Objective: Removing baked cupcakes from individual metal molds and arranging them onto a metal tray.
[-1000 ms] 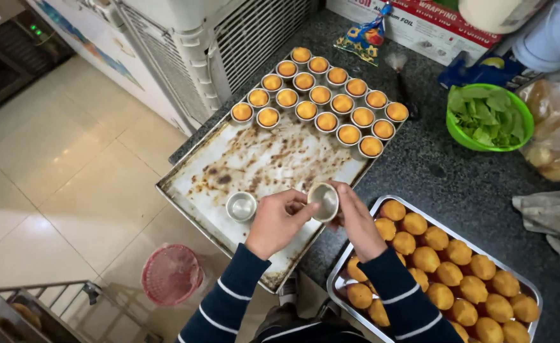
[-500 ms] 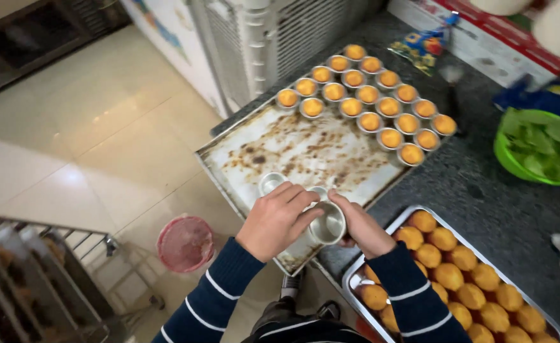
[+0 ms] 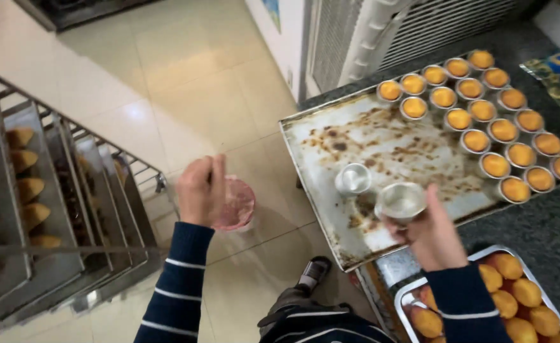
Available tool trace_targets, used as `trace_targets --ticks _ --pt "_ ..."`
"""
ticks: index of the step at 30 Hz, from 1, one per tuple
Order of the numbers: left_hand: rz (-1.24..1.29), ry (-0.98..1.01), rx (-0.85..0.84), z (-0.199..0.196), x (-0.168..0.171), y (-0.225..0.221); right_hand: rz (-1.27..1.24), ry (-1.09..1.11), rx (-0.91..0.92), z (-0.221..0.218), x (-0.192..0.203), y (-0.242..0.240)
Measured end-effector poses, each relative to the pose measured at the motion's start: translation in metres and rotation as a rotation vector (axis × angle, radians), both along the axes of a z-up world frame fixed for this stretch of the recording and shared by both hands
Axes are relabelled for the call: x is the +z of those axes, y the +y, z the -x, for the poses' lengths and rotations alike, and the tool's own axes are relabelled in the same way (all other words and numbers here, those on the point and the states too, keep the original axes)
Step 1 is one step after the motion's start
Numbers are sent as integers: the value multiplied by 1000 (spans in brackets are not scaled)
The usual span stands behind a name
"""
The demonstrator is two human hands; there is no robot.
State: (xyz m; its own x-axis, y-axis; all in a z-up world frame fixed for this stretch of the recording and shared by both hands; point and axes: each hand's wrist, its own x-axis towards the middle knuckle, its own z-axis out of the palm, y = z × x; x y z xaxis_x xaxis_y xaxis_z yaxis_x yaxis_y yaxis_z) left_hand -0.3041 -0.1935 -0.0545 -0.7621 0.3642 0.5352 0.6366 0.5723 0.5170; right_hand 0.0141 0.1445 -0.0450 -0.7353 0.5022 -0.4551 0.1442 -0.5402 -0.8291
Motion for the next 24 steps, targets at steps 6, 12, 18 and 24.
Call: trace_targets --ticks 6,12,18,24 --pt "555 -446 -7 40 -102 -57 -348 -228 -267 12 47 -7" --pt "233 -269 -9 31 -86 -15 -674 -327 -528 -60 -157 91" --pt "41 -341 -299 12 -18 84 -570 -486 -163 20 -36 13" --pt "149 -206 -510 0 3 206 -494 -385 -166 3 -108 27"
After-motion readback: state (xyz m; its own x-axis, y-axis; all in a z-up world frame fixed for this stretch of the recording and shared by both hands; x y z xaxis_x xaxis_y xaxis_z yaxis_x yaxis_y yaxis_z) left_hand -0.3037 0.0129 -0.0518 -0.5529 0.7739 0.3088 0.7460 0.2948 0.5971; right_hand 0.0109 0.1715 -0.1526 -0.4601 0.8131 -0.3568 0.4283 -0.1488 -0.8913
